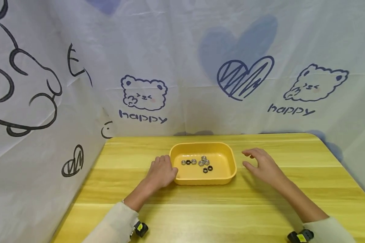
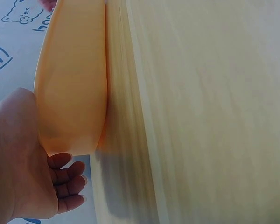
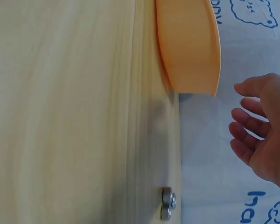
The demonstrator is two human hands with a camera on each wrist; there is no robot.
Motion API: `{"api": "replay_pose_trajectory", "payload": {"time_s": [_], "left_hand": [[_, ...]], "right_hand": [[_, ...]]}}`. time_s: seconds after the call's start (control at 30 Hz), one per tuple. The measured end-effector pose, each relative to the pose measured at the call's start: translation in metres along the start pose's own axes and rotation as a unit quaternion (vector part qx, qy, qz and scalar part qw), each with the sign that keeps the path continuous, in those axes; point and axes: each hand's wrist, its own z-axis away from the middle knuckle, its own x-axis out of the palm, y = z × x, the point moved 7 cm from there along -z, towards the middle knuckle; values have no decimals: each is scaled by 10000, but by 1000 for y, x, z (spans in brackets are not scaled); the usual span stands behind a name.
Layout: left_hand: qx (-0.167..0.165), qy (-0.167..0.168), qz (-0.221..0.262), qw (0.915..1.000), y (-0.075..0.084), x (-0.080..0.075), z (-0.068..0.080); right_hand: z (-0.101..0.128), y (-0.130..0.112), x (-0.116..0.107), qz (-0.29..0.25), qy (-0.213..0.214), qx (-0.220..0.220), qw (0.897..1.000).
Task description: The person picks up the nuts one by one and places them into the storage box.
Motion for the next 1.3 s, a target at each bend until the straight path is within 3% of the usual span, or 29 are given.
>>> {"api": "replay_pose_trajectory", "payload": {"time_s": [0.37, 0.77, 1.3], "left_hand": [[28, 76, 19, 10000, -2, 1, 2], [11, 78, 118, 9999, -3, 4, 3], [40, 141, 126, 9998, -1, 1, 2]], "right_hand": [[16, 22, -8, 59, -106, 447, 9989], [23, 44, -19, -11, -178, 595, 9981], [37, 79, -19, -220, -643, 1179, 9907]]}}
